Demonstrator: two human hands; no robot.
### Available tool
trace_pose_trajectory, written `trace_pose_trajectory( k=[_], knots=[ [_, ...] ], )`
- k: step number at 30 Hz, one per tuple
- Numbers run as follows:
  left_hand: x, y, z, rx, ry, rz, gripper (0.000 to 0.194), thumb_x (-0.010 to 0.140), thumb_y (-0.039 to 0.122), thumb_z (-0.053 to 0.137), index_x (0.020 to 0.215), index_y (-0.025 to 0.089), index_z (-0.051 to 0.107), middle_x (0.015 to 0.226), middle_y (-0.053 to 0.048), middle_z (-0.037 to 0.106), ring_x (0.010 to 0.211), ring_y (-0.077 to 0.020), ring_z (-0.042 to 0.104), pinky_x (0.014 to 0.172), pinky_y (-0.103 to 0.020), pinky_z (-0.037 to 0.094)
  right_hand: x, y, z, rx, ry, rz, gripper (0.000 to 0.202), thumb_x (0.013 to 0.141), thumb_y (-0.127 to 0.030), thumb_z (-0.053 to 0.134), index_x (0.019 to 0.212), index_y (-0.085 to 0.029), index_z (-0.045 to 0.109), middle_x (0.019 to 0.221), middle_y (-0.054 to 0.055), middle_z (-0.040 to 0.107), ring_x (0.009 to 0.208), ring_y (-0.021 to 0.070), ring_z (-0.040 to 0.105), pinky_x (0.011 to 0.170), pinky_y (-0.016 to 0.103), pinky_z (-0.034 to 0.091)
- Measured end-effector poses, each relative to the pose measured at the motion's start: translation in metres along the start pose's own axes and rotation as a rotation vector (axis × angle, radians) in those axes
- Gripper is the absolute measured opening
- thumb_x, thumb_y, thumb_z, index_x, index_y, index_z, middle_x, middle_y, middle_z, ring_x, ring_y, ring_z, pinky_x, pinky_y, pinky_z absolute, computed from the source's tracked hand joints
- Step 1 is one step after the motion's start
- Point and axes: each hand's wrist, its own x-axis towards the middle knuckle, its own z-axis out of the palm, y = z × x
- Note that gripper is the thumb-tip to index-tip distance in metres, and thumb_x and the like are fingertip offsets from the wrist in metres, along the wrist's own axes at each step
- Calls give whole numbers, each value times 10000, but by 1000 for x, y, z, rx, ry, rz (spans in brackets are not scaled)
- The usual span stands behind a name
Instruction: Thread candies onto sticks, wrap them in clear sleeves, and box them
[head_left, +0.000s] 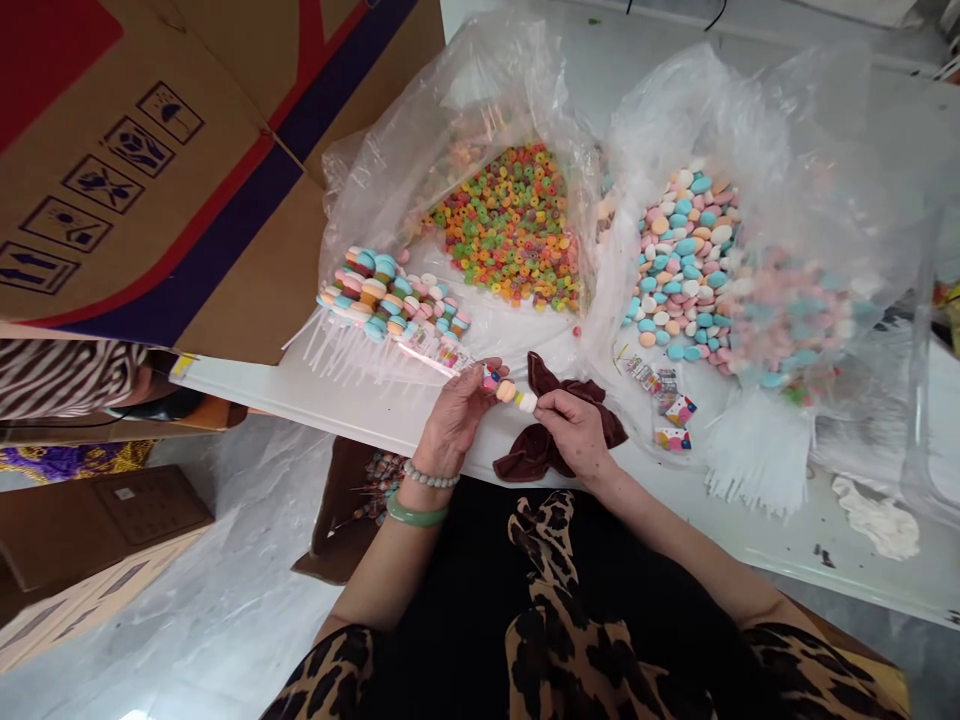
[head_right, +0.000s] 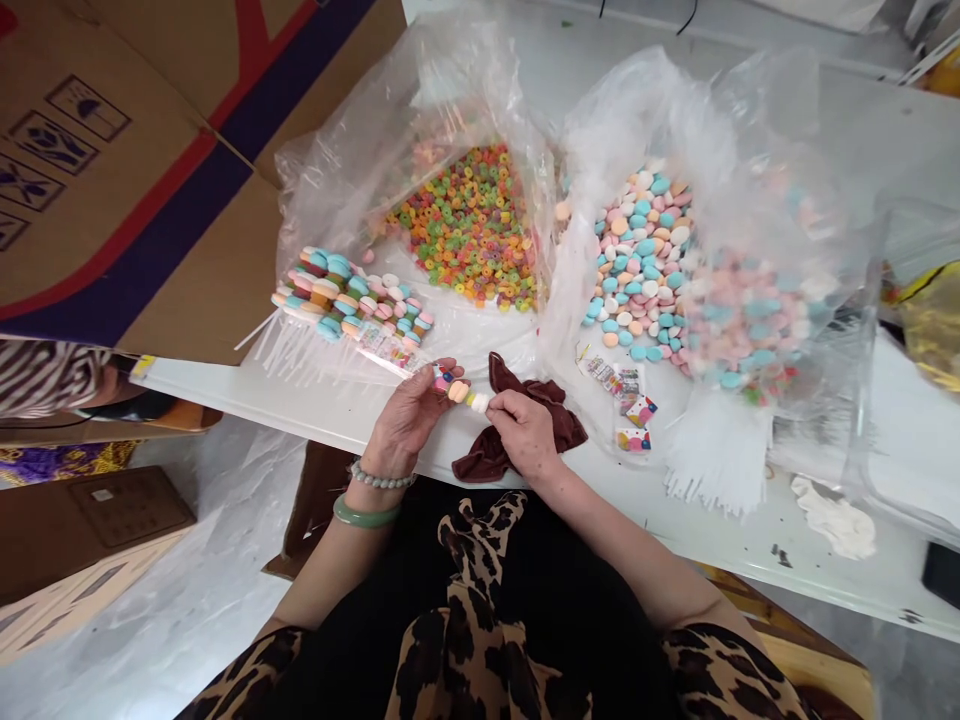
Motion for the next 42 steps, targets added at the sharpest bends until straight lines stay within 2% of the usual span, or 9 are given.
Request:
trace_pose_trajectory(
  k=[5,9,13,18,23,29,34,39,42],
  knots=[
    [1,-3,5,-29,-30,85,345,731,361,790,993,157,698,942,-74,700,900,-217,689,886,-380,530,-6,-6,-2,-427,32,-334,225,935,-220,463,769,-210,615,727,33,606,708,160,571,690,277,426],
    [-1,-10,12,-72,-5,36,357,751,441,763,943,149,693,986,-95,701,920,-232,691,908,-401,526,-6,-3,1,-410,65,-317,199,926,-214,470,781,-212,607,746,39,610,738,166,576,712,285,429],
    [-5,-17,16,-77,-49,-3,425,722,495,771,948,141,698,964,-90,703,924,-238,692,917,-391,517,-1,1,1,81,28,73,123,820,-278,585,721,-209,567,661,-12,542,602,123,496,575,253,390],
    [-5,-19,14,-51,-43,14,389,693,494,793,853,154,698,959,-84,704,925,-245,687,895,-393,518,7,4,-6,690,-313,721,213,641,-266,701,719,-193,517,510,-80,443,383,31,210,379,186,93],
    [-7,-19,16,9,-56,39,392,682,492,800,879,168,699,950,-80,705,892,-224,682,842,-359,517,11,6,-13,886,-539,998,196,706,-146,652,764,-186,469,516,-93,432,364,9,177,358,133,75],
    [-11,-21,20,70,-53,71,449,652,534,804,863,152,697,890,-82,704,872,-231,686,810,-351,515,12,4,-12,1026,-698,1155,152,875,-128,491,762,-185,407,541,-81,410,354,14,203,340,112,100],
    [-10,-23,19,5,-33,94,358,701,477,791,774,149,666,883,-69,693,864,-212,677,873,-378,507,5,3,-6,1019,-525,984,173,769,-141,595,740,-188,432,534,-89,414,368,17,180,356,145,89],
    [-7,-21,18,-136,19,9,315,775,442,739,915,171,663,937,-54,686,942,-227,678,909,-389,499,-4,-3,4,545,-79,456,131,692,-253,666,681,-182,556,527,-60,475,458,62,321,438,205,215],
    [-7,-20,21,-183,31,-23,301,811,454,699,949,190,653,982,-48,687,985,-228,673,900,-383,506,-5,-7,5,313,6,237,142,713,-286,625,623,-190,572,563,-45,494,561,102,405,546,243,310]
  ],
)
